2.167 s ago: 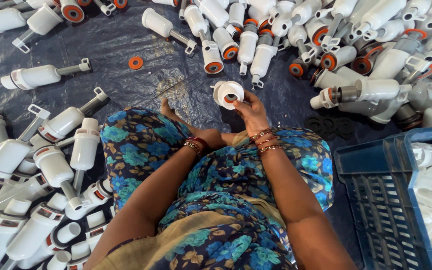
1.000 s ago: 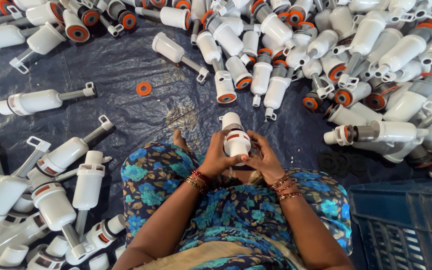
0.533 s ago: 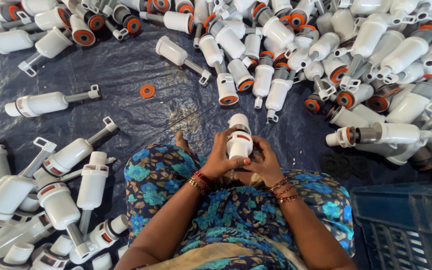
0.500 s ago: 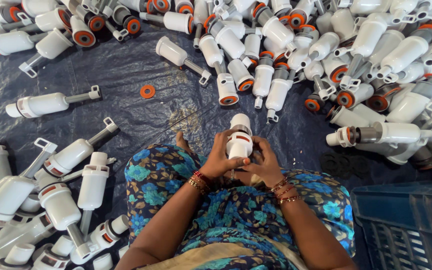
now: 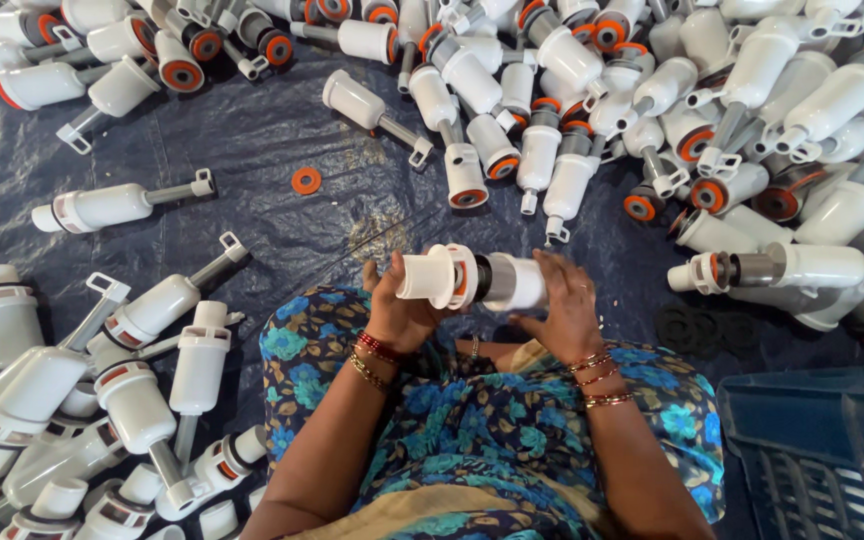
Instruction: The person sits on the floor and assembles white plastic components by inserting orange rings and white caps into cylindrical bodies. The person handles the parts one at a time, fitting them together by hand and placing the finished units aside.
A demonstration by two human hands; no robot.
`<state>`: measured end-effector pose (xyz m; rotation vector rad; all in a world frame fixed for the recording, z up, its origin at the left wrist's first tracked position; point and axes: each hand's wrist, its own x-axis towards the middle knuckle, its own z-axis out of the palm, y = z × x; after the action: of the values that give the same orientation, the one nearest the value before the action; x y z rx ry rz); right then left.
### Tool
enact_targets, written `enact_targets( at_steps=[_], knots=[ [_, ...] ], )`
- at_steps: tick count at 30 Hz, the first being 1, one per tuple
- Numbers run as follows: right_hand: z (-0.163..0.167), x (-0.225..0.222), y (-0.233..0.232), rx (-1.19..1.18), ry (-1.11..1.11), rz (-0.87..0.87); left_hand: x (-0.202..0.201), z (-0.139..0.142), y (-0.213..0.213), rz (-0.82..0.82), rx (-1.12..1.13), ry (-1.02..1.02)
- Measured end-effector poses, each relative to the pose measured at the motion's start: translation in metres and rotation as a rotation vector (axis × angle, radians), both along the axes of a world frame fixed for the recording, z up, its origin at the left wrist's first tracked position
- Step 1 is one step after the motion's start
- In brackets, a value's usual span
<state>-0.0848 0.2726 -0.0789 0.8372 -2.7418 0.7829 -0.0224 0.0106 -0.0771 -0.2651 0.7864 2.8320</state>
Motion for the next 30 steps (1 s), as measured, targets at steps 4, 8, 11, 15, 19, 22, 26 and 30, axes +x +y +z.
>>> enact_targets(
  at_steps=[4,8,11,15,19,22,26,30],
  knots=[
    [-0.003,0.002,-0.007,-0.183,-0.196,-0.059,-0.007,-0.008,-0.003,-0.029,-0.012,0.02],
    [-0.002,0.007,-0.011,-0.185,-0.198,-0.047,-0.012,-0.023,0.0,-0.045,0.065,0.059],
    [-0.001,0.011,-0.014,-0.191,-0.071,-0.017,-0.014,-0.032,0.005,-0.032,-0.092,0.165],
    [-0.001,0.016,-0.019,-0.149,-0.054,-0.006,-0.017,-0.039,0.013,0.062,-0.337,0.009],
    [-0.004,0.021,-0.028,-0.158,-0.079,0.029,-0.018,-0.046,0.018,0.135,-0.432,-0.006],
    [-0.006,0.024,-0.033,-0.172,-0.063,0.055,-0.018,-0.05,0.02,0.161,-0.514,0.022],
    [-0.009,0.026,-0.036,-0.189,-0.079,0.049,-0.017,-0.052,0.025,0.178,-0.482,-0.002],
    [-0.01,0.027,-0.035,-0.207,-0.067,0.045,-0.016,-0.047,0.028,0.183,-0.465,0.022]
  ],
)
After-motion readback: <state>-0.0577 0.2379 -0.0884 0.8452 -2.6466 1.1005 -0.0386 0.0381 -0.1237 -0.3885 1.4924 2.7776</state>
